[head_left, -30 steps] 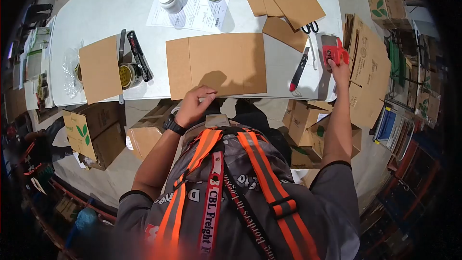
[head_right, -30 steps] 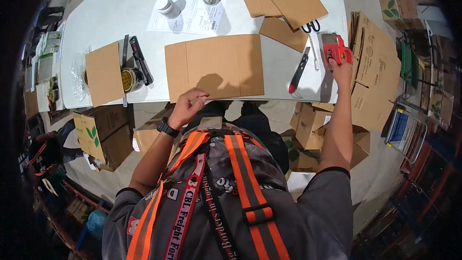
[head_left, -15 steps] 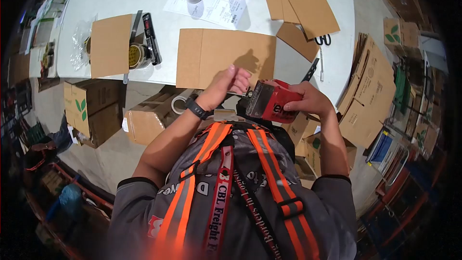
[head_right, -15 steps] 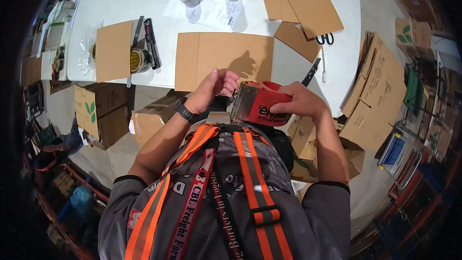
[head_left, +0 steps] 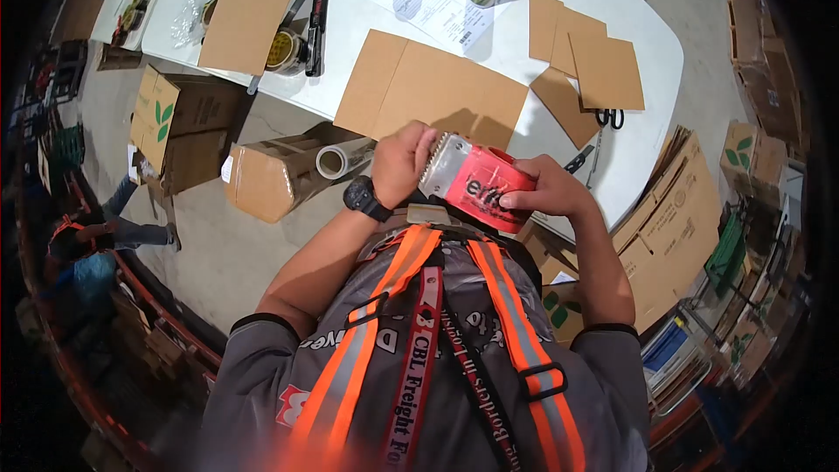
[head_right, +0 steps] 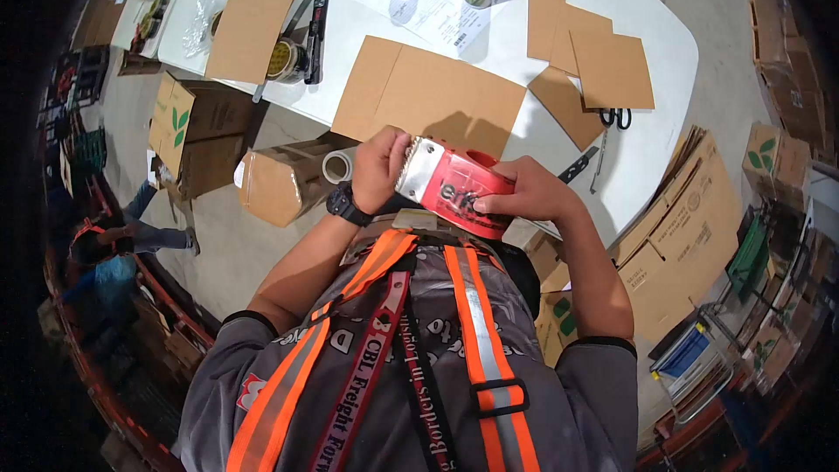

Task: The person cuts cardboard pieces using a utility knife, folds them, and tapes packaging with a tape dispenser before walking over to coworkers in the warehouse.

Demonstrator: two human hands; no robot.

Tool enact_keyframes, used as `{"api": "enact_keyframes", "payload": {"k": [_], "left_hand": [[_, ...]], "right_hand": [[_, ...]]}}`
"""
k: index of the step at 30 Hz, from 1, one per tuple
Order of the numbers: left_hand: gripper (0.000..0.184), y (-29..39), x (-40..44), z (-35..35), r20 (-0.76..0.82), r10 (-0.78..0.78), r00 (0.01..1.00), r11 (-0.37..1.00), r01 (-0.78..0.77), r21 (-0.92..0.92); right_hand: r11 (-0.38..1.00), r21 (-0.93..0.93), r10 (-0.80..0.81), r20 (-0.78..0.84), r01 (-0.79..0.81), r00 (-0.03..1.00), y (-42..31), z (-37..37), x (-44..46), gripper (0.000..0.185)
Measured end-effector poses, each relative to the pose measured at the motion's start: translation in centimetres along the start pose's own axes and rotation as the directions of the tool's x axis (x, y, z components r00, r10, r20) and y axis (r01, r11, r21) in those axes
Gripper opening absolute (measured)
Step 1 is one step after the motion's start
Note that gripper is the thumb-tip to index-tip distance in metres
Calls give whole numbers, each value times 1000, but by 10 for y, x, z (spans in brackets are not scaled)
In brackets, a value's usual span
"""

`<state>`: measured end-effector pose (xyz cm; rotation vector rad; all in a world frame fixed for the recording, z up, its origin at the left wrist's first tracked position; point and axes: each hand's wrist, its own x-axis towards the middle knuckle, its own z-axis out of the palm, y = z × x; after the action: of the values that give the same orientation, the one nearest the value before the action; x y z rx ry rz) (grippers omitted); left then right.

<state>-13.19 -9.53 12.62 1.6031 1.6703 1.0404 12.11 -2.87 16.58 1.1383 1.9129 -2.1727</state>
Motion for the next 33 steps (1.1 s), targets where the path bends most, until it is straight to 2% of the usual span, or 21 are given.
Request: {"api": "enact_keyframes", "payload": {"k": [2, 4, 5, 6, 8, 9, 11, 12, 14, 15, 17, 18, 20, 21, 24, 29, 33], "left_hand": [[17, -9, 1, -1, -20, 1, 1000, 992, 2, 130], [20, -37, 12, -12, -161, 4, 987, 975, 32, 222], [22, -47, 24, -30, -207, -19, 978, 958, 77, 274], [22, -62, 30, -46, -153, -125, 980, 912, 175, 371], [22, -96, 46, -67, -185, -103, 977, 845, 184, 501], [24, -122, 57, -77, -236, -140, 962, 823, 246, 512], [27, -127, 67, -80, -106, -164, 981, 813, 195, 548], [30, -132, 73, -74, -61, -187, 980, 780, 186, 597], [28, -139, 90, -66, -79, -210, 974, 782, 216, 584], [28, -149, 96, -63, -49, -241, 969, 758, 219, 614], [29, -162, 103, -59, -13, -258, 966, 740, 206, 640], [29, -166, 106, -58, 7, -263, 965, 728, 193, 658], [29, -172, 113, -54, 35, -266, 963, 714, 173, 679], [29, -176, 115, -51, 47, -271, 961, 700, 163, 696], [28, -185, 118, -47, 77, -281, 957, 693, 147, 706], [29, -195, 120, -42, 88, -308, 947, 680, 154, 717], [28, -197, 119, -39, 103, -311, 945, 681, 146, 718]], "right_hand": [[999, -38, -34, 14, 35, 999, -1, -6, -3, 27], [984, -177, 29, -12, -30, 1000, -11, -21, -16, 28], [997, -79, 20, -64, -25, 998, 0, -32, -27, 30], [993, -71, 91, -78, -97, 993, 11, -44, -40, 32], [974, -81, 201, -105, -210, 974, 29, -67, -63, 33], [962, -98, 244, -118, -256, 963, 36, -77, -72, 32], [950, -64, 294, -160, -307, 942, 60, -96, -83, 31], [924, -7, 376, -183, -383, 908, 50, -95, -79, 31], [931, -84, 335, -188, -355, 923, 56, -100, -62, 31], [958, -98, 246, -203, -269, 948, 59, -101, -52, 36], [969, -69, 209, -275, -236, 939, 65, -102, -35, 42], [977, -87, 162, -305, -197, 939, 63, -101, -27, 54], [946, -116, 255, -312, -304, 915, 49, -99, -15, 58], [936, -186, 244, -271, -299, 931, 53, -102, -10, 57], [952, -151, 220, -269, -267, 938, 67, -102, 3, 51], [942, -113, 283, -247, -317, 927, 68, -103, 15, 50], [953, -144, 227, -240, -266, 944, 76, -104, 20, 48]]}}
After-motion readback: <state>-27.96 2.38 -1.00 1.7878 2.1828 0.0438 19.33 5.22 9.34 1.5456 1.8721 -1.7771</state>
